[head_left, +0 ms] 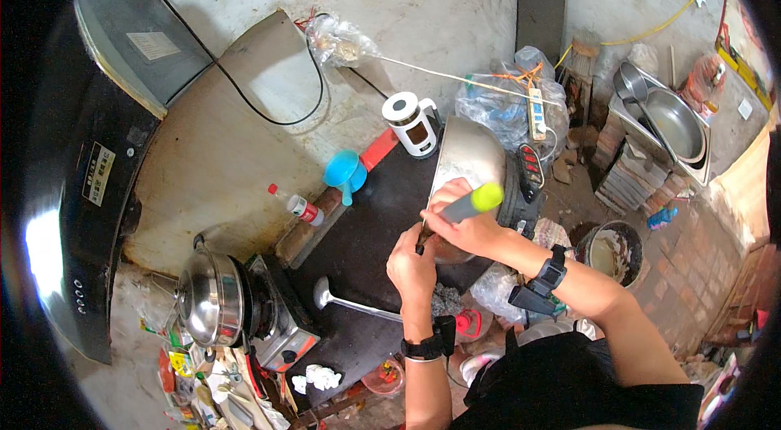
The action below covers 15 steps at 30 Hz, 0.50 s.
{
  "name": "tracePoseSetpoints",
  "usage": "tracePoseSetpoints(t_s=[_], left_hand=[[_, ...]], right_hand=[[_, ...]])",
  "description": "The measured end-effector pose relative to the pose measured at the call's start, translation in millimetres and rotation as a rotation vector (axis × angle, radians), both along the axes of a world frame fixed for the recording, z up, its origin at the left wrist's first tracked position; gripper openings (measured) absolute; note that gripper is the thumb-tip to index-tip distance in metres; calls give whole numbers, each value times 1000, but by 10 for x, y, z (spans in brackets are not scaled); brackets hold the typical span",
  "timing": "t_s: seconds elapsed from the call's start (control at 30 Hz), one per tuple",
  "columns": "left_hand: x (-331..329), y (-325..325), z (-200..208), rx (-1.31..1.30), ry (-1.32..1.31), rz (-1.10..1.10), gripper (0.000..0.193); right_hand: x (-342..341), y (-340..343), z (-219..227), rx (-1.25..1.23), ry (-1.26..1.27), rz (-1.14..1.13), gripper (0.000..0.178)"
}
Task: The person uses a handheld tool to scrape and smooth the surface of a large metal bowl. They hold the bowl steady with one hand while working the tool along the rim and sides.
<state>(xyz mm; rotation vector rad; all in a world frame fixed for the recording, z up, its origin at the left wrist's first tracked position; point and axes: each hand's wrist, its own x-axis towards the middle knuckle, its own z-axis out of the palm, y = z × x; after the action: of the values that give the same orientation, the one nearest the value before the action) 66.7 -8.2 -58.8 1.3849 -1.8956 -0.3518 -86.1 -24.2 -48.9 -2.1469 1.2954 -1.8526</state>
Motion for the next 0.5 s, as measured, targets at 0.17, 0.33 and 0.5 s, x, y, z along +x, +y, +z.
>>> tracePoseSetpoints(t_s=[0.17, 0.33, 0.5], left_hand=[[-7, -10, 20, 14, -27, 20, 34], [-10, 11, 18, 19, -3, 21, 33], [-38, 17, 46, 57, 266, -22, 30]], right_hand=[[-167, -81, -24, -9, -90, -113, 17], [-246, -71, -61, 71, -237, -28, 20], [-260, -56, -52, 54, -191, -36, 21]])
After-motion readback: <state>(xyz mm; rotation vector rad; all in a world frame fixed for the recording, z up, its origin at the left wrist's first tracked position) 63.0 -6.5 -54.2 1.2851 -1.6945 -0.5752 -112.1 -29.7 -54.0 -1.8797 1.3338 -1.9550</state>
